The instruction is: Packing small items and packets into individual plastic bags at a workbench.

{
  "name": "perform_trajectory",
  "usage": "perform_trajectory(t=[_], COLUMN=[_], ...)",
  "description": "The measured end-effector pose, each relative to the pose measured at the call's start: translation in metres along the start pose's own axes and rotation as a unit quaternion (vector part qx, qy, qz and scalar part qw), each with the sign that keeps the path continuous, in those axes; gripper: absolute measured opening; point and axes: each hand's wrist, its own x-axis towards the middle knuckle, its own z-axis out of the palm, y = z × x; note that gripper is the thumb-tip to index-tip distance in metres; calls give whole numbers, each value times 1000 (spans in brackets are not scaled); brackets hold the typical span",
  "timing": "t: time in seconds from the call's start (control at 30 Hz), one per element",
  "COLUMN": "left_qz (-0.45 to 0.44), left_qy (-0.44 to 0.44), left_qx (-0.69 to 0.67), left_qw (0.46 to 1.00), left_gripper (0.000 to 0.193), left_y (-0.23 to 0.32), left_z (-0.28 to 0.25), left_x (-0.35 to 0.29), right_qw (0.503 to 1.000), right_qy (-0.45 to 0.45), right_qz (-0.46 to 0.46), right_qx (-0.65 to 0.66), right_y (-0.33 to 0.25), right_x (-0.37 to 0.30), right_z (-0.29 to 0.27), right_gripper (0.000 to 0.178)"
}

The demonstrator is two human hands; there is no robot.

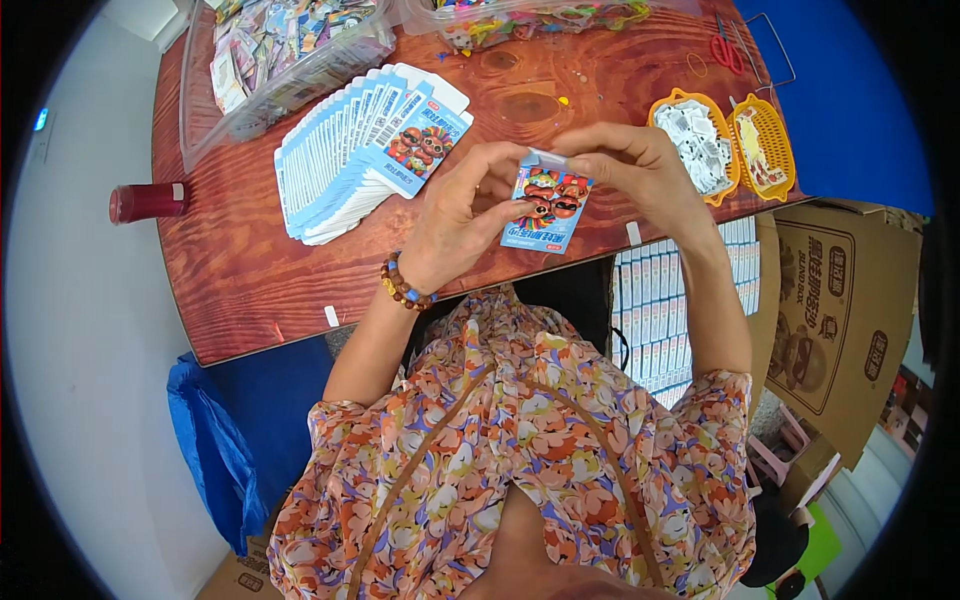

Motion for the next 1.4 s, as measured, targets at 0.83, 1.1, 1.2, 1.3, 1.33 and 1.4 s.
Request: perform_trajectory(t=[0.83, 1.1, 1.2, 1.3, 1.33, 1.4], left_qz=[-42, 40, 10, 7, 17, 42], left_qy=[15, 20, 23, 4, -20, -62], left_qx=[3, 1, -28, -47, 17, 83], left_qw=[999, 999, 999, 999, 1000, 994], left_gripper=[55, 57, 52, 52, 51, 46], left_y=[0, -1, -3, -4, -1, -4], left_z=[10, 23, 28, 37, 38, 43], left_x=[1, 5, 5, 8, 8, 11], right_qw=[964, 963, 978, 961, 961, 955], right_qy=[24, 66, 99, 139, 130, 134], right_qz=[-150, -164, -105, -137, -147, -168], right_qx=[-220, -204, -153, -196, -196, -206], right_y=[2, 9, 18, 30, 33, 39], right_x=[-10, -27, -40, -52, -58, -68], right_z=[10, 9, 2, -3, -7, -14], right_gripper=[17, 29, 33, 30, 27, 18])
